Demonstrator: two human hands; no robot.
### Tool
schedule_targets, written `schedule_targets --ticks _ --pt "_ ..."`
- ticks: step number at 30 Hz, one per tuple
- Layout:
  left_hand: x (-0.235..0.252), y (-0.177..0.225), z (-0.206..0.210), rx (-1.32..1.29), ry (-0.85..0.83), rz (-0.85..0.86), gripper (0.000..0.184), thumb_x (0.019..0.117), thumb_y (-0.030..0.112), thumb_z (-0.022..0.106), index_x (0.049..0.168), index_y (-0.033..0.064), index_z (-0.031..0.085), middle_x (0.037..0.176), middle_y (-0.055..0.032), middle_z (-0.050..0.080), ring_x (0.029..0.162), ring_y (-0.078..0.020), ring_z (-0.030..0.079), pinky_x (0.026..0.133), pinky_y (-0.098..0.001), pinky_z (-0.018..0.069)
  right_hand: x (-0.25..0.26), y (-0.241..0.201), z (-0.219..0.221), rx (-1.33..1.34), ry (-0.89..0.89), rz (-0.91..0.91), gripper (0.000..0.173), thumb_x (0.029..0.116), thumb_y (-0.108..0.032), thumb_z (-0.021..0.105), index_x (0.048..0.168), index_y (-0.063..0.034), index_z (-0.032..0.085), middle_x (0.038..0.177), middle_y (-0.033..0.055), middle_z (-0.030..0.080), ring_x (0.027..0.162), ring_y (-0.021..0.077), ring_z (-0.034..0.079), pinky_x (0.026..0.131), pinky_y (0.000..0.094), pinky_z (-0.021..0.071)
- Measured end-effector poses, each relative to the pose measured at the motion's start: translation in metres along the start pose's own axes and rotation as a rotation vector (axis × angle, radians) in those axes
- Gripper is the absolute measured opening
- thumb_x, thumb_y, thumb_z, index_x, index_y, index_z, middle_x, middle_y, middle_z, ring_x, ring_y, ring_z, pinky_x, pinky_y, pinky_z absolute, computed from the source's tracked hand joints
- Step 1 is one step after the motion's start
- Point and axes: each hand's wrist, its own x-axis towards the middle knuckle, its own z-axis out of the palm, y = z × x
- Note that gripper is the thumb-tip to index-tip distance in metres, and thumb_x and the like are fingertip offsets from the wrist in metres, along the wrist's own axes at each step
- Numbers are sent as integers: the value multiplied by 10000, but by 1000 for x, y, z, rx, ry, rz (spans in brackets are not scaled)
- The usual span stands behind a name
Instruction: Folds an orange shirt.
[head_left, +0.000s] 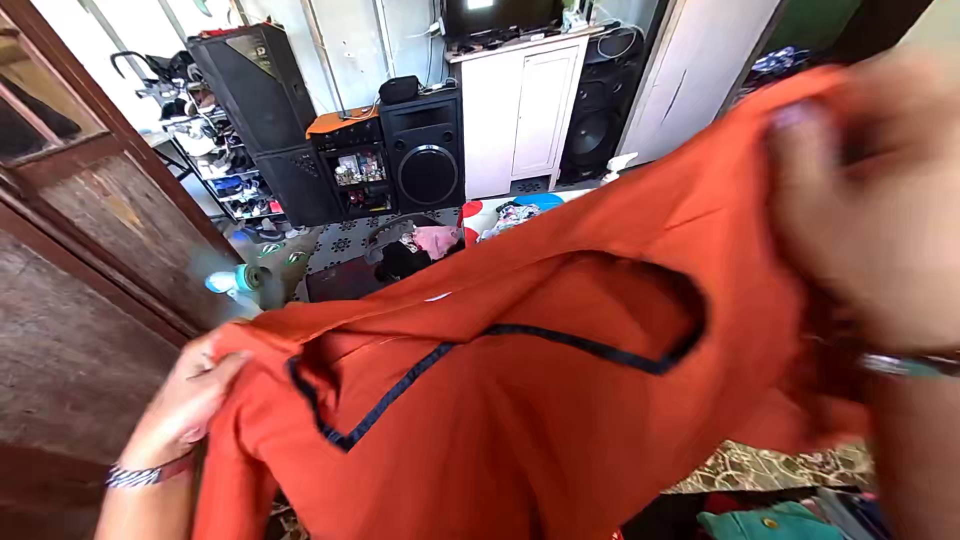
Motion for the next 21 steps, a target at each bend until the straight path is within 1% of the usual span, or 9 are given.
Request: schedule_targets --ticks 1,3,4,6,8,11,14,17,21 --pt "5 -15 9 48 -20 -62 175 976 22 522 1094 62 645 950 118 704 885 78 655 832 -161 566 4 -29 9 19 -147 115 439 1086 -326 429 1118 78 597 910 388 625 866 636 609 697 773 407" --pt "15 -56 27 213 -80 -140 228 1011 86 561 1182 -37 647 1063 -35 708 984 -13 661 932 -243 549 -10 -39 62 59 -299 175 386 1073 -267 471 1054 83 631 850 383 637 819 646 628 643 777 434" --pt "19 -78 37 337 -99 -165 284 1021 123 575 1221 -66 646 1124 -143 708 1058 -137 672 993 -350 531 -25 -36 92 95 -368 188 357 1072 -235 493 1060 87 646 889 373 653 841 620 646 663 765 462" --pt "21 -118 59 628 -147 -255 399 1040 208 581 1292 -100 600 1177 -323 663 1150 -434 645 1025 -602 468 -63 -33 144 142 -497 223 327 1055 -223 552 1156 69 660 1078 350 653 967 573 652 757 739 499" --pt "11 -152 84 793 -225 -338 529 1022 280 603 1427 -48 512 1335 -352 572 1272 -524 542 1055 -678 416 -111 -47 179 198 -645 292 423 1011 -281 630 1308 19 621 1286 343 578 1192 558 553 925 746 433" --pt "-29 -180 131 661 -370 -326 640 978 283 663 1505 -8 446 1467 -328 477 1371 -515 446 1125 -651 368 -202 -95 192 336 -1016 422 659 992 -412 634 1555 -132 438 1589 304 346 1470 541 296 1106 777 273" --pt "-84 -190 181 383 -552 -380 638 1024 257 581 1534 -60 366 1545 -296 415 1455 -434 387 1216 -540 301 -286 -135 179 325 -1107 338 672 968 -453 633 1566 -213 445 1676 240 220 1542 516 137 1112 822 164" --pt "-125 -195 205 191 -368 -510 658 1048 265 529 1565 -62 286 1580 -282 373 1472 -382 385 1217 -490 315 -307 -135 168 361 -882 368 635 902 -350 709 1475 -123 555 1598 278 369 1467 536 330 1079 782 303" --pt "-149 -205 204 -23 -88 -774 529 1071 259 514 1477 -68 427 1471 -295 487 1376 -366 485 1155 -495 382 -316 -98 162 470 -880 741 739 947 -397 655 1510 26 431 1509 336 432 1337 508 499 1067 631 442"
